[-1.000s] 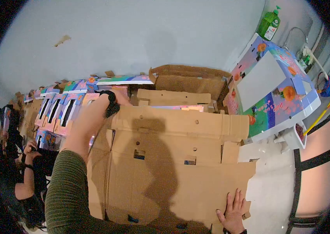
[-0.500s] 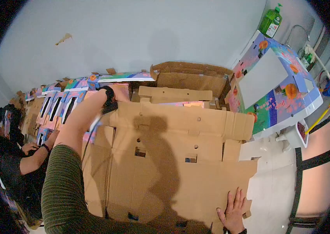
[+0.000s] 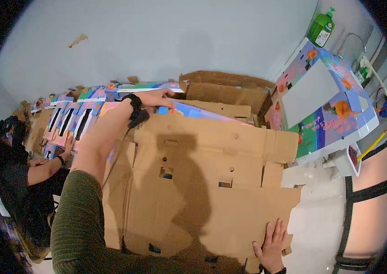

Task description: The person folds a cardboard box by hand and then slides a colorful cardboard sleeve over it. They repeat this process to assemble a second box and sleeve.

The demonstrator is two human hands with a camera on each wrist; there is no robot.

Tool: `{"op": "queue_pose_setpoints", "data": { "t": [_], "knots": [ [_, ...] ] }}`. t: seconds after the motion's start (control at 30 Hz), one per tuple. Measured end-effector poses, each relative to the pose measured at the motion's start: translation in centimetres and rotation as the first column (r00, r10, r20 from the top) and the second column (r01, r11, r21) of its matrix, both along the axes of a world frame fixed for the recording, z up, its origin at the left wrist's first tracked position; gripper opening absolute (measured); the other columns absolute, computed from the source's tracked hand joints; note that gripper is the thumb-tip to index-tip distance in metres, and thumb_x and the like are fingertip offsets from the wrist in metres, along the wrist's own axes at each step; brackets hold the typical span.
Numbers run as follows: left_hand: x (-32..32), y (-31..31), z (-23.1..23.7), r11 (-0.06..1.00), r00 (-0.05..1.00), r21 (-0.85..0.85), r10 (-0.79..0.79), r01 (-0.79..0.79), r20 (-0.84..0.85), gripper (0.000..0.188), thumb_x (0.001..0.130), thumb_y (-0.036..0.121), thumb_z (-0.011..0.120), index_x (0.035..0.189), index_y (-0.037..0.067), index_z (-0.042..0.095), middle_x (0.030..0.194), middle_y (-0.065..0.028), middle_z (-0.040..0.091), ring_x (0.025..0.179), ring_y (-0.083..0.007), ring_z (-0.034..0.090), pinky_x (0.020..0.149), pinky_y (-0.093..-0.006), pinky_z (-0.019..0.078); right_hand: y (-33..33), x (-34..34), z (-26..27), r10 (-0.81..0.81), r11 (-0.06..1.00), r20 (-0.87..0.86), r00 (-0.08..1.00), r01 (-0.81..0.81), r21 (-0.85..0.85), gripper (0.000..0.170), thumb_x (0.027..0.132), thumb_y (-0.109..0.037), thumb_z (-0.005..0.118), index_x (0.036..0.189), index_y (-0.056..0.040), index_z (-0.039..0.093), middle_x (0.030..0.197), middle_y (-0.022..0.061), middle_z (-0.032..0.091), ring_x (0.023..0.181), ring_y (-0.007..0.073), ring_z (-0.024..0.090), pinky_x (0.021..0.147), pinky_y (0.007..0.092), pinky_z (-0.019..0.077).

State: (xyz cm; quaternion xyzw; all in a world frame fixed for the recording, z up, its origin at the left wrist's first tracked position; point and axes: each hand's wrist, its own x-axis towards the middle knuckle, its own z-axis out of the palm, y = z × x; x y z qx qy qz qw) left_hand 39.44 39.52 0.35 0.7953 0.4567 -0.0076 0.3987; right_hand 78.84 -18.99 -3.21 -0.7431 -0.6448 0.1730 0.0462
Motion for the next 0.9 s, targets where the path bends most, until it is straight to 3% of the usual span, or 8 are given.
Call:
{"op": "queue_pose_setpoints", "data": {
  "t": [0.2, 0.43, 0.53, 0.57, 0.6, 0.77, 0.87, 0.9],
  "knots": [
    [-1.5, -2.2, 8.9, 0.908, 0.962, 0.395, 0.03, -0.14, 0.271, 0.091, 0.077, 0.059, 0.081, 0.143, 0.007, 0.047, 0.121, -0.0158, 0.058, 0.117, -0.0276, 0.054, 0.101, -0.0408, 0.0448, -0.5, -0.2, -0.3, -0.006, 1.0, 0.035, 0.999, 0.006, -0.003, 0.086, 0.096, -0.04, 0.058, 0.162, -0.0054, 0.016, 0.167, 0.0295, 0.005, 0.153, 0.0496, 0.008, 0.119, 0.0668, 0.0089],
    [-13.1, -7.3, 20.2, 0.595, 0.877, 0.653, 0.223, -0.468, 0.426, 0.098, 0.073, 0.062, 0.083, 0.14, 0.0, 0.049, 0.119, -0.0184, 0.061, 0.112, -0.0237, 0.059, 0.096, -0.0376, 0.0486, -0.3, -0.3, -0.1, 0.015, 1.0, 0.085, 0.996, -0.016, 0.006, 0.082, 0.098, -0.035, 0.055, 0.162, -0.0035, 0.014, 0.167, 0.0275, 0.007, 0.154, 0.0452, 0.009, 0.12, 0.0644, 0.0093],
    [-19.5, -11.3, 23.0, 0.411, 0.711, 0.583, 0.342, -0.701, 0.614, 0.087, 0.078, 0.048, 0.08, 0.129, -0.014, 0.046, 0.101, -0.0208, 0.072, 0.093, -0.0241, 0.068, 0.079, -0.0361, 0.055, -0.6, 0.3, -0.6, 0.059, 0.997, 0.139, 0.989, -0.066, 0.045, 0.079, 0.099, -0.033, 0.054, 0.162, -0.0042, 0.015, 0.167, 0.0267, 0.009, 0.154, 0.0456, 0.01, 0.121, 0.0617, 0.0114],
    [-21.9, -12.8, 23.5, 0.402, 0.66, 0.528, 0.367, -0.748, 0.656, 0.092, 0.076, 0.055, 0.082, 0.133, -0.009, 0.048, 0.107, -0.0182, 0.067, 0.097, -0.0232, 0.066, 0.083, -0.0362, 0.0535, -0.6, 0.4, -0.6, 0.064, 0.997, 0.133, 0.989, -0.069, 0.036, 0.079, 0.1, -0.035, 0.054, 0.162, -0.0045, 0.017, 0.167, 0.0263, 0.009, 0.154, 0.0449, 0.011, 0.121, 0.062, 0.0118],
    [-24.4, -14.3, 23.7, 0.39, 0.605, 0.47, 0.389, -0.791, 0.695, 0.098, 0.074, 0.062, 0.083, 0.137, -0.005, 0.05, 0.113, -0.0155, 0.063, 0.1, -0.0223, 0.063, 0.086, -0.0363, 0.0521, -0.5, 0.5, -0.5, 0.069, 0.997, 0.128, 0.989, -0.073, 0.028, 0.078, 0.1, -0.037, 0.053, 0.162, -0.0049, 0.018, 0.167, 0.0258, 0.01, 0.154, 0.0442, 0.011, 0.121, 0.0623, 0.0122],
    [-32.6, -25.8, 20.3, 0.221, 0.317, 0.235, 0.505, -0.946, 0.803, 0.06, 0.081, 0.05, 0.081, 0.098, -0.006, 0.069, 0.082, -0.0043, 0.065, 0.076, -0.0125, 0.061, 0.062, -0.0293, 0.0454, -0.2, 1.2, -0.2, 0.067, 0.997, 0.081, 0.994, -0.063, -0.048, 0.078, 0.1, -0.04, 0.053, 0.161, -0.0052, 0.019, 0.167, 0.0257, 0.013, 0.154, 0.0424, 0.014, 0.12, 0.0602, 0.0183],
    [-37.5, -31.0, 15.2, 0.267, 0.406, 0.318, 0.413, -0.91, 0.815, 0.046, 0.087, 0.043, 0.079, 0.088, -0.002, 0.07, 0.079, -0.0012, 0.064, 0.074, -0.0108, 0.059, 0.065, -0.0277, 0.045, -0.9, 2.0, -0.9, 0.11, 0.993, 0.113, 0.987, -0.113, 0.016, 0.078, 0.101, -0.041, 0.053, 0.162, -0.0062, 0.02, 0.165, 0.0266, 0.018, 0.153, 0.0427, 0.017, 0.12, 0.0569, 0.0218],
    [-42.3, -31.1, 10.7, 0.156, 0.357, 0.322, 0.473, -0.934, 0.806, 0.044, 0.088, 0.042, 0.078, 0.092, -0.001, 0.07, 0.084, -0.0018, 0.065, 0.078, -0.0104, 0.059, 0.068, -0.0274, 0.046, -1.0, 2.1, -1.3, 0.122, 0.991, 0.127, 0.984, -0.129, 0.046, 0.077, 0.101, -0.041, 0.053, 0.162, -0.0063, 0.02, 0.165, 0.0269, 0.02, 0.153, 0.043, 0.018, 0.121, 0.0556, 0.0224]
  ]
}}
